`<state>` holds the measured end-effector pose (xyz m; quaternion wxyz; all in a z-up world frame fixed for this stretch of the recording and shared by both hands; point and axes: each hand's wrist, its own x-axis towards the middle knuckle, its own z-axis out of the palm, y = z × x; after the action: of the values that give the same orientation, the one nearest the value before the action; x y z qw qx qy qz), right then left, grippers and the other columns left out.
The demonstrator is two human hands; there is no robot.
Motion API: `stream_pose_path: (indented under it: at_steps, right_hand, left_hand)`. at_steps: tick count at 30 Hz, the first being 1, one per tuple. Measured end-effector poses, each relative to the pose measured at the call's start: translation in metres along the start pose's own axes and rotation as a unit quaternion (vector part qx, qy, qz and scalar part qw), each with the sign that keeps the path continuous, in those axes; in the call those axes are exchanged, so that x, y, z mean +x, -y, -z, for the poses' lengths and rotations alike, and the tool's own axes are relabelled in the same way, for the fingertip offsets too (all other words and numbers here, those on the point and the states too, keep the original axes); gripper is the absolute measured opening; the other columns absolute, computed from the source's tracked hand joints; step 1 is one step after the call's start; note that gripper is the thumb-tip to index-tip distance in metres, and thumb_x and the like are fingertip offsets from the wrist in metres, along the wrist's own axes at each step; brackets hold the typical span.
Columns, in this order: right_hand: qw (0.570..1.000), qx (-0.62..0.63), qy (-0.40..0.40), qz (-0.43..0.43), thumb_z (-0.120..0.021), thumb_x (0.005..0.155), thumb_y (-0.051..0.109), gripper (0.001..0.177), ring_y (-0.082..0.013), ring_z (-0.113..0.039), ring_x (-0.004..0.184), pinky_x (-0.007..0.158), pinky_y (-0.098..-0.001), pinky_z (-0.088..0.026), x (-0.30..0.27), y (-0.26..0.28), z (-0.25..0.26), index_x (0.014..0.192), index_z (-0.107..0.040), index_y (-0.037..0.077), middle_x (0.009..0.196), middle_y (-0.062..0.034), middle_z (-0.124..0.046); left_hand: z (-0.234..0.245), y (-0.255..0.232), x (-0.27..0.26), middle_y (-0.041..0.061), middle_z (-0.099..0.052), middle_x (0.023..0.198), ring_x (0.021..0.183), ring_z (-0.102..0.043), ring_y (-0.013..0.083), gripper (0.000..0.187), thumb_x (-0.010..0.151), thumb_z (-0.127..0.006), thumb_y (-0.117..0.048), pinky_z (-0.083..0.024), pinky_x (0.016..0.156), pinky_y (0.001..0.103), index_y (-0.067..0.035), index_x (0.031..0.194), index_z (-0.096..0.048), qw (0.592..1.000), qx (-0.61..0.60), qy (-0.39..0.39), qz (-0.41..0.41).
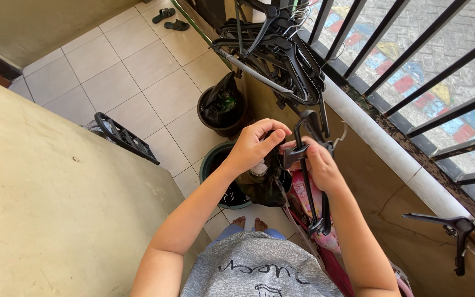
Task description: The person takes wet clothes from a green basin, places them on hangers, and hangs them on a balcony railing. The person handles a yellow shirt, orange shorts, dark shorts, and a black shirt, one at a time.
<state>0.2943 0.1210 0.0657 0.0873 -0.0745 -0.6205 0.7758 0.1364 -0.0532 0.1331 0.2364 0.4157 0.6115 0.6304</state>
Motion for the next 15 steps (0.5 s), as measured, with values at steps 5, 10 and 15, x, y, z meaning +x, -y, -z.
stream_pose_path:
  at_steps: [5,10,15]
  right_hand:
    - [0.998,0.062,-0.002,0.021,-0.035,0.104,0.053,0.062,-0.0165,-0.064,0.116,0.1,-0.0334,-0.054,-0.005,-0.007,-0.015,0.139,-0.045,0.003,0.137,-0.0073,-0.058]
    - [0.999,-0.01,-0.018,0.028,-0.03,0.11,0.057,0.066,-0.0153,-0.061,0.099,0.08,-0.0309,-0.051,-0.01,-0.005,-0.018,0.134,-0.052,0.0,0.132,-0.0098,-0.062]
    - [1.0,-0.011,-0.013,-0.01,-0.03,0.105,0.06,0.064,-0.0126,-0.065,0.088,0.075,-0.0289,-0.054,-0.011,-0.007,-0.028,0.127,-0.05,0.004,0.119,-0.0063,-0.067]
  left_hand:
    - [-0.001,-0.006,0.002,-0.001,-0.064,0.11,0.102,-0.063,0.0093,0.021,0.099,-0.064,-0.019,-0.054,0.092,0.029,-0.003,0.112,-0.069,0.992,-0.119,0.03,0.034]
    - [0.018,-0.02,-0.003,0.002,-0.067,0.106,0.097,-0.062,0.0116,0.028,0.089,-0.069,-0.014,-0.05,0.089,0.027,-0.005,0.115,-0.07,0.998,0.05,0.039,-0.001]
    - [0.029,-0.034,-0.008,0.002,-0.067,0.106,0.094,-0.063,0.0121,0.036,0.082,-0.071,-0.014,-0.05,0.085,0.026,-0.007,0.118,-0.068,0.992,0.106,0.06,0.026]
